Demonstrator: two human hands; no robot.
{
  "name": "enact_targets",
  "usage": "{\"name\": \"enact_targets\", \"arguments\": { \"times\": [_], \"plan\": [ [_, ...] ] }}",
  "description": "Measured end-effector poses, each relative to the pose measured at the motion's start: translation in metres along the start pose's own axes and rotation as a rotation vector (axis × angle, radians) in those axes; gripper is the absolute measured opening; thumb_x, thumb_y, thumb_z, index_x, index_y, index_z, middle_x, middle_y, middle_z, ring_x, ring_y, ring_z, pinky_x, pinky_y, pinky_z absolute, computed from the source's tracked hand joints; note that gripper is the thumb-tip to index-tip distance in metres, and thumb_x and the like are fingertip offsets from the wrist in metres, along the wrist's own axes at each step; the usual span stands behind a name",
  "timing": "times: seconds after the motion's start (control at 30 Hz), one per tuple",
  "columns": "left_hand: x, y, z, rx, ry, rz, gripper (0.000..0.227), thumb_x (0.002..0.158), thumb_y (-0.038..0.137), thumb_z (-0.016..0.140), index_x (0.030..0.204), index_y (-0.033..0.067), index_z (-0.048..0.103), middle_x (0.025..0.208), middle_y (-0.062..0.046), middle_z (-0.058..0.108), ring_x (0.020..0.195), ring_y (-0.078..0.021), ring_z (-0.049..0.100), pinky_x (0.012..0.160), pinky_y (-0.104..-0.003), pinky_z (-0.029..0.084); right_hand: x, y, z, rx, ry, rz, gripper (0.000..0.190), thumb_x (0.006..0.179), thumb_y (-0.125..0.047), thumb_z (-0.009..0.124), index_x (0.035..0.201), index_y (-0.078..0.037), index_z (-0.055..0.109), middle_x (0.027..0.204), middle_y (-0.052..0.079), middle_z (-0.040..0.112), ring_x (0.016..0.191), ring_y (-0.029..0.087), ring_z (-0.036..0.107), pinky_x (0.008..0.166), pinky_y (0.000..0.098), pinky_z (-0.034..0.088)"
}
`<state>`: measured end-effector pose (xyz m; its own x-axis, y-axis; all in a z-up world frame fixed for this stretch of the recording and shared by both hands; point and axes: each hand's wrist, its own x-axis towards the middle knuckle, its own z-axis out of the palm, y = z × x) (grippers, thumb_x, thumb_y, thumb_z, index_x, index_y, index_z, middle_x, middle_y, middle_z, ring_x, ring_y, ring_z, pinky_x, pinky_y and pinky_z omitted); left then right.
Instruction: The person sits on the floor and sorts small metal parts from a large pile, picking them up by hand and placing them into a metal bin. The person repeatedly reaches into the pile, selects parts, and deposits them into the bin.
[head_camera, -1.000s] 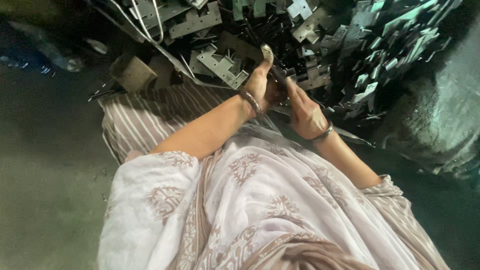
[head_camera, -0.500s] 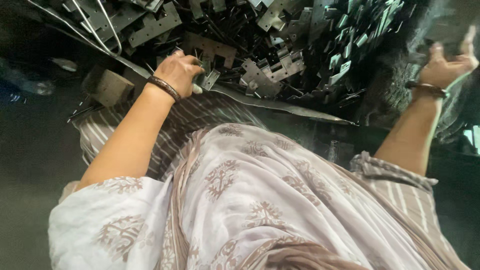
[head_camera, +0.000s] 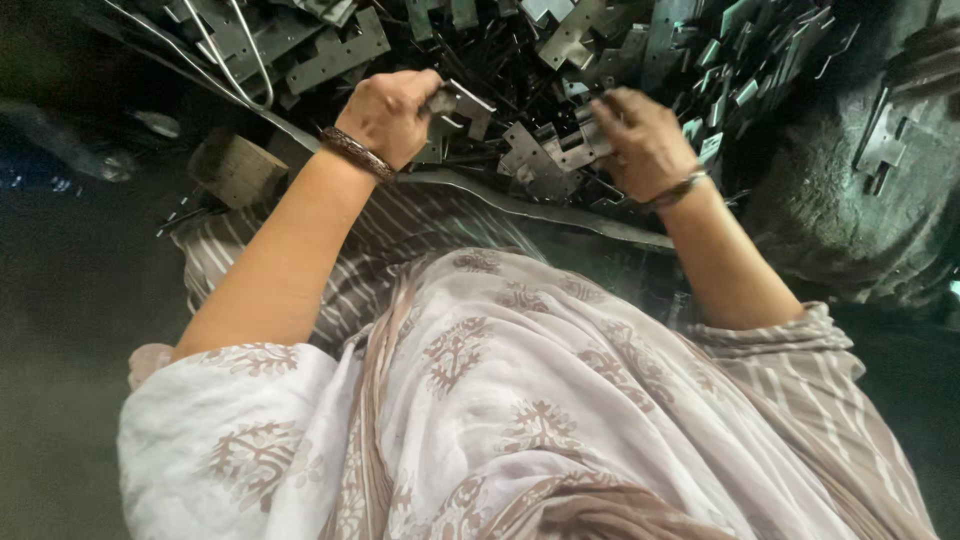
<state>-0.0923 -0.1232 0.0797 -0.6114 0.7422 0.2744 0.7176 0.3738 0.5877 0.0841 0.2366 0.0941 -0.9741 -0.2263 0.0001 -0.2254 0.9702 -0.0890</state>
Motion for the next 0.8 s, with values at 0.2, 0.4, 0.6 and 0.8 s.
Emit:
{"name": "enact_targets", "arguments": {
  "times": [0.2, 0.4, 0.6, 0.8],
  "plan": [
    [0.013, 0.021, -0.04, -1.498, 0.205, 0.102, 0.018, 0.087, 0.017, 0.072, 0.102, 0.0058, 0.073, 0.101, -0.013, 0.075, 0.11, -0.0274, 0.074, 0.089, -0.046, 0.065, 0.018, -0.025, 0.022, -0.224, 0.036, 0.019, 0.03, 0.095, -0.01, 0.065, 0.124, -0.006, 0.065, 0.125, 0.013, 0.064, 0.119, 0.031, 0.061, 0.099, 0.0417, 0.049],
    [0.024, 0.003, -0.033, -1.534, 0.393, 0.004, 0.049, 0.082, -0.009, 0.072, 0.127, 0.0099, 0.065, 0.129, -0.011, 0.066, 0.13, -0.0284, 0.064, 0.105, -0.047, 0.063, 0.018, -0.004, -0.001, 0.025, -0.069, 0.059, 0.033, 0.075, -0.003, 0.072, 0.106, -0.005, 0.063, 0.107, 0.014, 0.063, 0.106, 0.036, 0.062, 0.087, 0.0454, 0.052],
    [0.063, -0.037, 0.044, -0.006, 0.198, -0.007, 0.044, 0.089, -0.008, 0.058, 0.127, 0.0112, 0.071, 0.118, -0.01, 0.069, 0.103, -0.0278, 0.066, 0.086, -0.039, 0.053, -0.02, 0.009, -0.039, 0.277, 0.244, 0.198, 0.026, 0.093, 0.006, 0.072, 0.115, 0.002, 0.059, 0.107, 0.022, 0.064, 0.094, 0.043, 0.066, 0.076, 0.0462, 0.055],
    [0.058, -0.07, 0.083, 0.799, -0.006, 0.248, 0.016, 0.089, 0.019, 0.067, 0.104, 0.0166, 0.072, 0.122, -0.005, 0.063, 0.112, -0.0237, 0.058, 0.098, -0.037, 0.045, -0.019, -0.006, -0.04, 0.306, 0.191, 0.16, 0.033, 0.085, 0.01, 0.068, 0.116, 0.002, 0.061, 0.104, 0.022, 0.065, 0.094, 0.043, 0.066, 0.078, 0.0461, 0.055]
  ]
}}
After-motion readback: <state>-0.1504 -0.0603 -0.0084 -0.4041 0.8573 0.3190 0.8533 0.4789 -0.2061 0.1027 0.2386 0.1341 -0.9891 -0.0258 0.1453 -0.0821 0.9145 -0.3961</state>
